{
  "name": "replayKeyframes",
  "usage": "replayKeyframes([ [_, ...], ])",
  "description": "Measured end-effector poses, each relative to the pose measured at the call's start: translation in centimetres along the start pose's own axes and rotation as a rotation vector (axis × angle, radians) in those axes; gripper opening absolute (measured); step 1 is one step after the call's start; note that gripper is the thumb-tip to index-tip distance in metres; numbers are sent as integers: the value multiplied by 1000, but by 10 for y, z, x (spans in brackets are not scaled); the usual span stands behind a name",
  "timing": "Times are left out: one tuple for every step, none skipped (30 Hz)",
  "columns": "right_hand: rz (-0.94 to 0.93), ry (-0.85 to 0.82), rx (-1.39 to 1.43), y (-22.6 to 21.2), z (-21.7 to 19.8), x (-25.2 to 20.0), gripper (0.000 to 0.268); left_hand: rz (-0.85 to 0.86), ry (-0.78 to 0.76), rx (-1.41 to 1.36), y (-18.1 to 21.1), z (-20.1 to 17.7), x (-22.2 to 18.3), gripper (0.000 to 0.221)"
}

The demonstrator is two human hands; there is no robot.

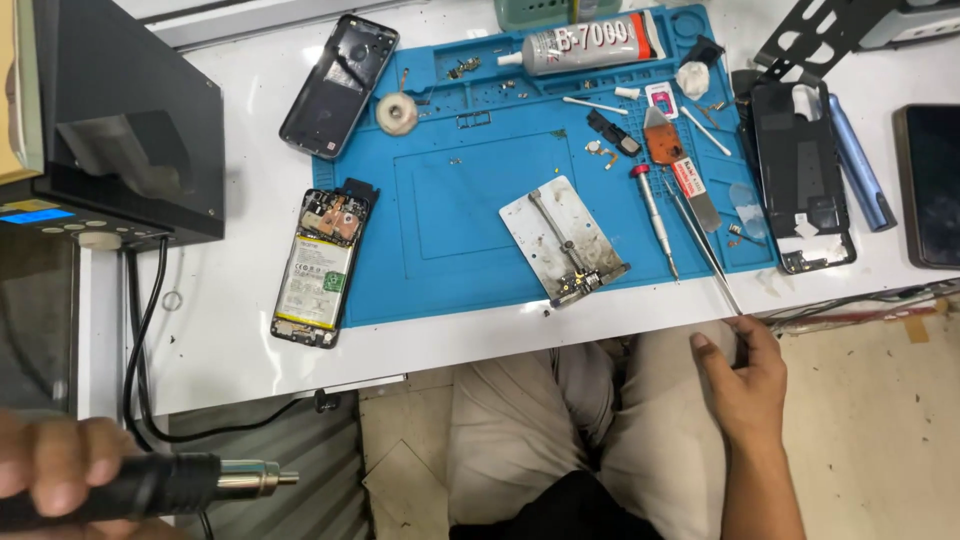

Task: Repairing a mobile phone circuit board using a heat gun, tweezers, and a soldering iron

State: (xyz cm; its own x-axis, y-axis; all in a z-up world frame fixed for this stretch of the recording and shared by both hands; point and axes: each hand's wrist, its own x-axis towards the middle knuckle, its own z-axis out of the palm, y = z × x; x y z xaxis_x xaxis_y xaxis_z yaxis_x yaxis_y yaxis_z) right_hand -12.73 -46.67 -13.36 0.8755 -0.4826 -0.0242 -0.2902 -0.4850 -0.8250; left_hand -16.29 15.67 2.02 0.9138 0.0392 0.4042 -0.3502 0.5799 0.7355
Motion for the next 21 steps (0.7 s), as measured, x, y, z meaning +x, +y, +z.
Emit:
replayKeyframes([
  [10,-6,0,3,0,0,41,-9,3,5,-5,17,0,7],
  [-25,-1,23,7,1,0,42,-52,170,145,-11,34,0,18],
  [-58,3,47,10,2,0,42,-89,336,288,-16,50,0,33],
  [-49,-4,49,10,1,-2,42,-97,339,296,-25,58,-1,33],
  [-79,-5,26,11,1,-3,43,-172,387,337,-35,65,-1,48],
  [-110,-7,4,11,0,-3,44,-247,436,379,-45,72,-1,68],
  [-99,-2,5,12,2,-4,44,-256,429,381,-56,64,-9,68],
  [-141,-1,-15,13,3,-3,45,-273,444,362,-67,57,-17,67],
  [-179,3,-39,15,2,-4,46,-296,458,339,-80,50,-24,67],
  [-164,11,-42,10,3,-7,46,-310,448,338,-86,52,-26,67],
  [-139,30,26,6,3,-8,39,-309,416,476,-95,54,-26,68],
  [-115,49,95,1,4,-9,32,-306,383,612,-103,56,-26,69],
  [-104,61,92,-2,5,-13,32,-315,370,609,-108,60,-26,69],
  [-207,177,158,-5,7,-17,23,-313,376,697,-112,63,-26,66],
  [-317,296,222,-9,8,-17,15,-305,380,782,-119,67,-25,64],
  [-313,310,217,-6,7,-18,15,-308,366,775,-124,71,-19,64],
  [-428,378,216,-3,6,-18,9,-280,367,818,-128,75,-17,64],
  [-544,446,214,0,5,-19,4,-251,368,860,-131,79,-14,64],
  [-547,449,211,-15,-1,-14,4,-249,367,856,-134,78,-14,64],
  [-642,417,125,-31,-7,-9,8,-256,364,849,-136,76,-14,62],
  [-731,377,39,-46,-11,-7,17,-267,365,846,-136,74,-16,61],
])
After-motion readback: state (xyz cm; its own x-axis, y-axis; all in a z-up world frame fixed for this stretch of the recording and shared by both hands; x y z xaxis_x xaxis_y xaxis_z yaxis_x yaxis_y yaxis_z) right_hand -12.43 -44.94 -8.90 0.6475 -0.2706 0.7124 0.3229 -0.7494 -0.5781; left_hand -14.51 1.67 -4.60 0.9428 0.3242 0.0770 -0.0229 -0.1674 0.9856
